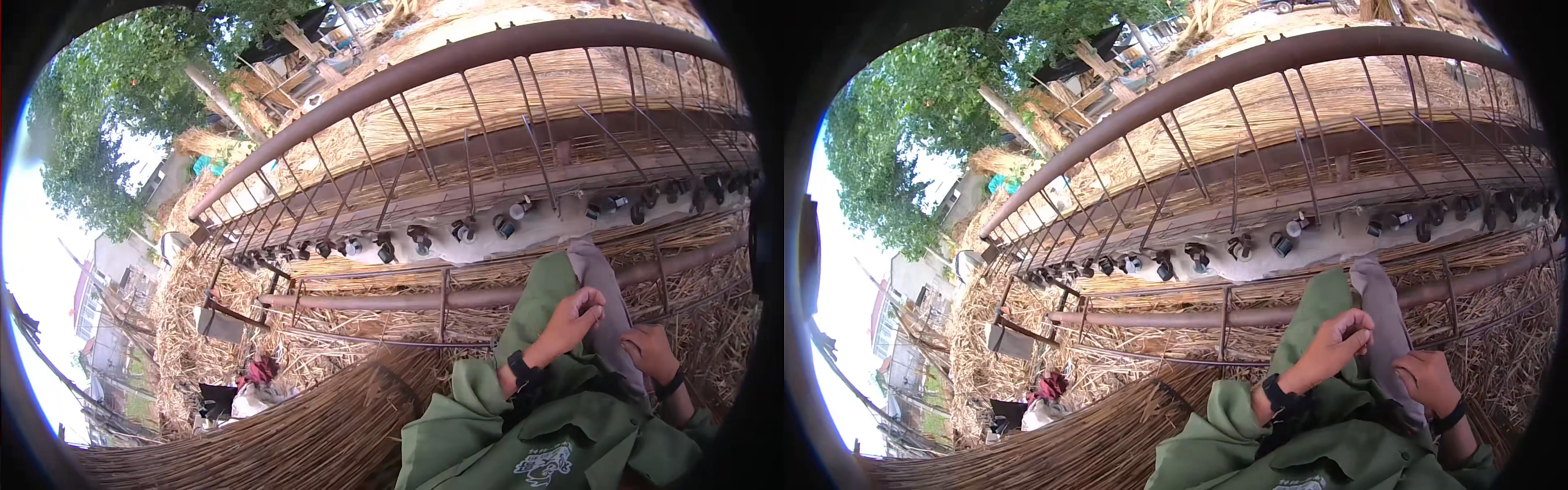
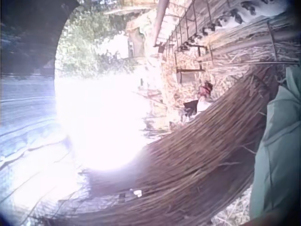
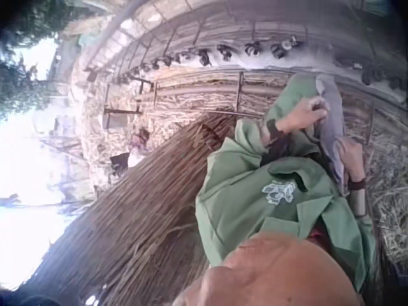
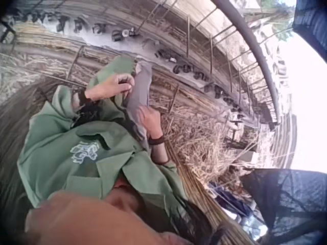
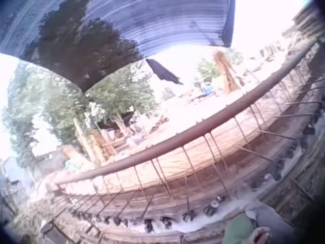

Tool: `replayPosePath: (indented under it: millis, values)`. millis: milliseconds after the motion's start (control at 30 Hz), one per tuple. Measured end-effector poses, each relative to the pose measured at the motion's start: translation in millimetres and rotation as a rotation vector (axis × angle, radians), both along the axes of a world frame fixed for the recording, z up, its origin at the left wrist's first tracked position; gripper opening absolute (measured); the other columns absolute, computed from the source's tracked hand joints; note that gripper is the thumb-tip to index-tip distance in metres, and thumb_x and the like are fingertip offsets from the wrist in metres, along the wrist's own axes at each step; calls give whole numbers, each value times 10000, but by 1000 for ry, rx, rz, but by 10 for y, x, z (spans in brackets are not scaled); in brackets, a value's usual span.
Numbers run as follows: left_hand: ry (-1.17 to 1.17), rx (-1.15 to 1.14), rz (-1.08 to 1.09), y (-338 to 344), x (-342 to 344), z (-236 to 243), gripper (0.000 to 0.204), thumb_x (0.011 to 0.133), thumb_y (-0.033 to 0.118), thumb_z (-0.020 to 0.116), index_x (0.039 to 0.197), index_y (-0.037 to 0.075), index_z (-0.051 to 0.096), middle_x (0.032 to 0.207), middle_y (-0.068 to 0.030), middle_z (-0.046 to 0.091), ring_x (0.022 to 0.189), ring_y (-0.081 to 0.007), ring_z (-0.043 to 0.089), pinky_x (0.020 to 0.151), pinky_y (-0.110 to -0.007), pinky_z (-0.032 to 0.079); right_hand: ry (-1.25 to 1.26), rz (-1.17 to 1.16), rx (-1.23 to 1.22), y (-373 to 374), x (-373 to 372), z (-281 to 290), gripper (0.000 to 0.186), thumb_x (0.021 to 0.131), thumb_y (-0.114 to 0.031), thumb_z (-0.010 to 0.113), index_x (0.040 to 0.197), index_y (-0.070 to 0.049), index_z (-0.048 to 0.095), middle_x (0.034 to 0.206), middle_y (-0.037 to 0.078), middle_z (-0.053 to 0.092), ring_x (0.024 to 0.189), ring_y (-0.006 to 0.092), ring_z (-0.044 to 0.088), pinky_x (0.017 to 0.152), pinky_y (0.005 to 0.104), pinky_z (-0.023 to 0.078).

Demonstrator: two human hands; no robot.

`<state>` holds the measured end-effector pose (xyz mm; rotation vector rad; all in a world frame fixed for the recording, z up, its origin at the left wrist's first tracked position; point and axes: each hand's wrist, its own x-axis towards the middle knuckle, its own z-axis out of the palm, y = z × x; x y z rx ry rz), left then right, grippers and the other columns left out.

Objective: Manually weaving straw into a mat using a traditional loom.

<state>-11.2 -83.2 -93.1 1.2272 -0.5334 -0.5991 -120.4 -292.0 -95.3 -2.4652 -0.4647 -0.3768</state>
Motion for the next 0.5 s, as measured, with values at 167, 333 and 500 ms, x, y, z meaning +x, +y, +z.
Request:
replayPosePath:
  millis: [167,333,500]
  values:
    - [21,-37,-5,114,58,-151,112,925,44,507,1033,13,517,824,1,547,714,-58,511,645,-214,445,-8,100,29,-10,524,252,188,700,-37,667,880,-42,613,738,123,573,678,333,574,615,407,458]
    - [14,-42,20,227,3,-292,116,927,61,516,1032,13,519,835,6,535,752,-62,510,664,-227,447,63,228,-4,-4,1281,410,257,707,-83,686,948,-34,614,892,156,601,877,347,578,759,401,473]
    - [2,56,88,455,-180,-399,119,934,83,519,1023,5,532,840,2,544,751,-71,513,683,-234,450,265,418,-123,-101,1971,124,298,788,-237,673,1007,-41,628,982,160,621,975,354,576,848,402,466]
